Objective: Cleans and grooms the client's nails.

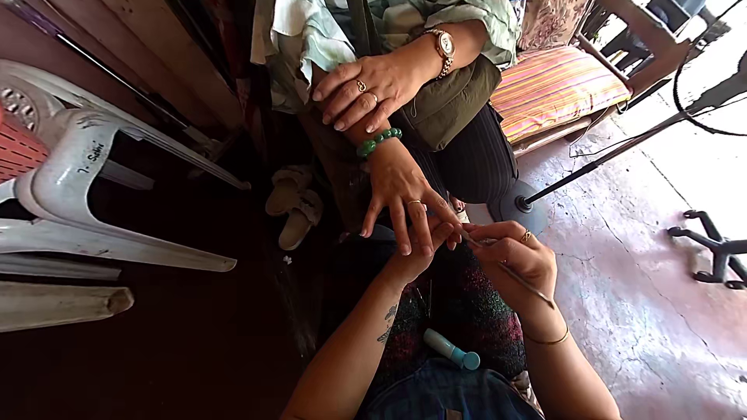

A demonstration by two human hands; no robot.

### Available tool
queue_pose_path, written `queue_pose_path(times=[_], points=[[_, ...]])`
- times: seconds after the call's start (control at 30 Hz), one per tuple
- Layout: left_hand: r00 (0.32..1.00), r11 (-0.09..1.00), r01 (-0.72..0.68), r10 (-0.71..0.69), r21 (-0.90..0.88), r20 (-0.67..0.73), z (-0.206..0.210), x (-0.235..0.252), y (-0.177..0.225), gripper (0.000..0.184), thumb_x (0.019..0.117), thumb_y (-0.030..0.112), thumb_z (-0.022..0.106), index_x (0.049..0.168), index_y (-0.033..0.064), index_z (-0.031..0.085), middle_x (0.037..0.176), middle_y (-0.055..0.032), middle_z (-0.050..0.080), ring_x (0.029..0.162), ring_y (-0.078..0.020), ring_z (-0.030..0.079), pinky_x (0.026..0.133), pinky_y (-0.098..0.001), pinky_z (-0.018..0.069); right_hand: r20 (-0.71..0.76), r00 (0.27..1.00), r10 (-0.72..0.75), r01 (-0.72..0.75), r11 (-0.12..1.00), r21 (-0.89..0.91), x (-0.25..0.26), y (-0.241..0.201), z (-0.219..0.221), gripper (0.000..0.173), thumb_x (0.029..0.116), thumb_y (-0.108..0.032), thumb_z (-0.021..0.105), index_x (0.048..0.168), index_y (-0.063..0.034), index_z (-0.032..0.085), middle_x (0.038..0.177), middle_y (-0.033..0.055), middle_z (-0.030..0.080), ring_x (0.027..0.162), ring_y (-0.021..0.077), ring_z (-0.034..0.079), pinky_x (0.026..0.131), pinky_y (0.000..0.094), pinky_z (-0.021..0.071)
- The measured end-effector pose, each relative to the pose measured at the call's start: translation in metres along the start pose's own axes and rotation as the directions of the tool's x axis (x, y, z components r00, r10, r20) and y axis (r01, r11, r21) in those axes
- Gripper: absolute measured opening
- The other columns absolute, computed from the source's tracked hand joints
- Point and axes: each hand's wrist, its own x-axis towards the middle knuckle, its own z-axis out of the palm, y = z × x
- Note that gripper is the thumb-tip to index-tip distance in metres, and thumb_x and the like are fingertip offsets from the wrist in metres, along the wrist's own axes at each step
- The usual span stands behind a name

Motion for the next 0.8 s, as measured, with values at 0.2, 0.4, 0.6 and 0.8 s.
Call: queue_pose_path(times=[0.2,0.4,0.6,0.8], points=[[1.000,1.000,0.013,-0.013,0.009,-0.010,0.000,-0.001,0.000,0.021,0.1059,0.017,0.050,0.098,0.0108,0.069,0.082,0.0072,0.066,0.080,-0.0004,0.062,0.082,-0.0195,0.0523,0.043,0.996,-0.084,0.090,0.980,-0.178,-0.001,-0.004,0.007,0.014,0.0939,0.001,0.063,0.083,-0.0029,0.070,0.102,0.0125,0.076,0.104,0.0166,0.072,0.086,0.0257,0.0591],[1.000,0.999,0.006,-0.005,0.045,-0.015,-0.002,-0.001,0.000,0.019,0.1052,0.015,0.052,0.097,0.0114,0.069,0.081,0.0070,0.066,0.080,-0.0006,0.063,0.081,-0.0195,0.0526,0.046,0.991,-0.125,0.133,0.955,-0.264,0.000,-0.007,0.012,0.014,0.0936,0.002,0.062,0.083,-0.0028,0.071,0.100,0.0131,0.075,0.105,0.0182,0.072,0.088,0.0259,0.0579],[1.000,0.998,0.012,-0.011,0.061,-0.020,-0.002,-0.001,0.000,0.019,0.1047,0.014,0.052,0.096,0.0114,0.069,0.081,0.0071,0.066,0.079,-0.0006,0.063,0.081,-0.0199,0.0527,0.033,0.994,-0.102,0.108,0.949,-0.297,0.002,-0.011,0.014,0.016,0.0915,0.003,0.062,0.081,-0.0029,0.072,0.096,0.0126,0.075,0.101,0.0177,0.072,0.085,0.0255,0.0582],[1.000,0.999,0.012,-0.012,0.040,-0.012,-0.002,-0.001,0.001,0.020,0.1046,0.012,0.051,0.095,0.0111,0.069,0.080,0.0073,0.066,0.078,-0.0002,0.062,0.079,-0.0186,0.0522,0.004,0.996,-0.093,0.091,0.964,-0.249,0.003,-0.009,0.015,0.015,0.0910,0.003,0.064,0.079,-0.0019,0.071,0.095,0.0122,0.075,0.100,0.0162,0.073,0.084,0.0244,0.0587]])
